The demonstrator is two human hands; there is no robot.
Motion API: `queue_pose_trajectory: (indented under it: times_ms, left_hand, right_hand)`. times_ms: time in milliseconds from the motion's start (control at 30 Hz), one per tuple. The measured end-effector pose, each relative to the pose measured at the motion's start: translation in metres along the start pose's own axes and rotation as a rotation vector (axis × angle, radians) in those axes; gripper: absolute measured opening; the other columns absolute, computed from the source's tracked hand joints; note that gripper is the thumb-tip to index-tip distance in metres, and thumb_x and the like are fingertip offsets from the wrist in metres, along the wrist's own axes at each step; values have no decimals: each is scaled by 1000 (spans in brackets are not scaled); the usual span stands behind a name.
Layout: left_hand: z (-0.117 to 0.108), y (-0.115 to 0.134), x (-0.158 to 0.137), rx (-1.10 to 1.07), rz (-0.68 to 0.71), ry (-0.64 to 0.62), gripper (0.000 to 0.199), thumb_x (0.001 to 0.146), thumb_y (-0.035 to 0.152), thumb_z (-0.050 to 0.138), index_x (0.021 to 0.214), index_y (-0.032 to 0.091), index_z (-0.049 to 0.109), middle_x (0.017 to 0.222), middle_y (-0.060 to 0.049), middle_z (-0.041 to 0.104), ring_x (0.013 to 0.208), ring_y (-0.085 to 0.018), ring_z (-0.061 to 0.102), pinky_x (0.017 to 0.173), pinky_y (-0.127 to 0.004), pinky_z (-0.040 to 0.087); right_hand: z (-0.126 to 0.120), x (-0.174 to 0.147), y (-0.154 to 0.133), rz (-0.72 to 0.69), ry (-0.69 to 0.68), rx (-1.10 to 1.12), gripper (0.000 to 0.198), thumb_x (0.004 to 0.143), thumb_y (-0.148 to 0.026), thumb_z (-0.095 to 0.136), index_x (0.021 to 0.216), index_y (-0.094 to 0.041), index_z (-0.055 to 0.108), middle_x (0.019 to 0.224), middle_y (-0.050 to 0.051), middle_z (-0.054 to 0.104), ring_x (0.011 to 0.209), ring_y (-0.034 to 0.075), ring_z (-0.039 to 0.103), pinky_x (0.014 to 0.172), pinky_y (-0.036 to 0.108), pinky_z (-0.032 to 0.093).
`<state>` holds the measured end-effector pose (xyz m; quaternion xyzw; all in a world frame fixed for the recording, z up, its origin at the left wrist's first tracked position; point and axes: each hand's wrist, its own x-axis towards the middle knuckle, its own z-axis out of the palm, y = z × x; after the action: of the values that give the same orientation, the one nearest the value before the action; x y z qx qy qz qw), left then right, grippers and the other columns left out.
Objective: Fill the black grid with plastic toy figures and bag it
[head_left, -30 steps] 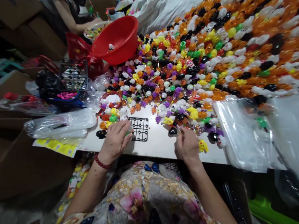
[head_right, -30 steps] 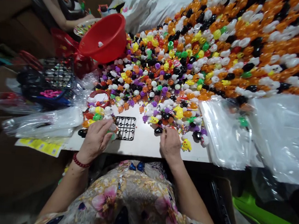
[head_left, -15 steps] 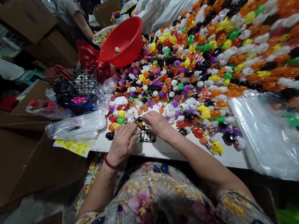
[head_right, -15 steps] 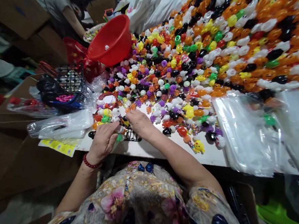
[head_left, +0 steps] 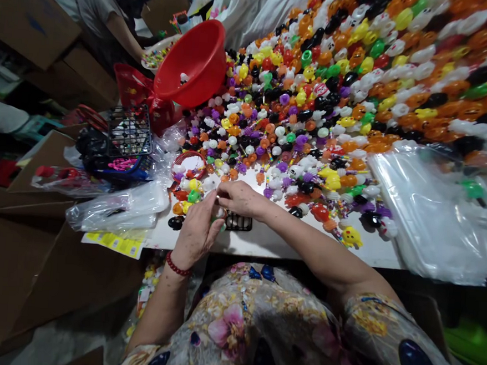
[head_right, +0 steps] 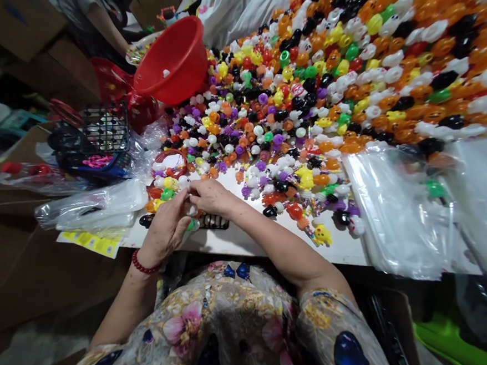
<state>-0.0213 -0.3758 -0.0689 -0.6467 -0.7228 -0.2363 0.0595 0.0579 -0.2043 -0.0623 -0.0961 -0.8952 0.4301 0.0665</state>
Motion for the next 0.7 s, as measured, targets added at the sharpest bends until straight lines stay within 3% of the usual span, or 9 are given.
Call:
queue_pose_trajectory:
  times_ms: [167,333,400,467,567,633,700]
  left_hand:
    - [-2,-3,1,45,20,-77,48,103,35,34,148,19,38,147,-17,49,128,-26,53,103,-42,45]
    - [3,-6,1,67,32,-11,42,101,31,38,141,18,47,133,-15,59,121,-26,56,102,-45,46]
    - [5,-7,1,79,42,23,41,101,31,40,139,18,49,129,-16,61,118,-27,57,100,-46,48]
    - [6,-8,1,83,59,47,40,100,30,42,136,16,51,126,-17,62,114,-27,58,97,-45,49]
    - [7,-8,2,76,73,64,37,100,30,43,132,16,54,123,-17,63,112,-27,59,95,-45,50]
    - [6,-8,2,68,70,64,37,100,30,42,132,17,54,122,-16,63,111,-27,59,95,-45,50]
    - [6,-8,2,63,64,63,36,100,30,42,131,17,55,122,-15,64,111,-27,59,96,-45,50]
  right_hand:
    - [16,3,18,45,48,369,12,84,-10,56,77,-14,65,70,-4,58,69,10,50,67,21,37]
    - [38,4,29,150,68,735,14,85,-13,55,87,-16,68,79,-3,65,76,11,58,74,22,45]
    - [42,-4,26,176,112,773,14,86,-13,56,90,-16,69,84,-1,67,79,11,60,77,24,48]
    - [40,-22,23,156,206,666,14,87,-16,58,95,-17,69,92,1,68,84,12,61,81,25,49]
    - [24,-71,26,79,362,326,17,90,-22,58,104,-19,69,102,5,67,91,16,61,85,30,49]
    - [7,-111,38,52,444,68,20,93,-23,54,107,-19,68,103,8,66,95,19,59,88,34,48]
    - [-10,-145,57,124,523,-208,23,93,-18,49,105,-19,69,104,10,64,99,22,56,88,36,47]
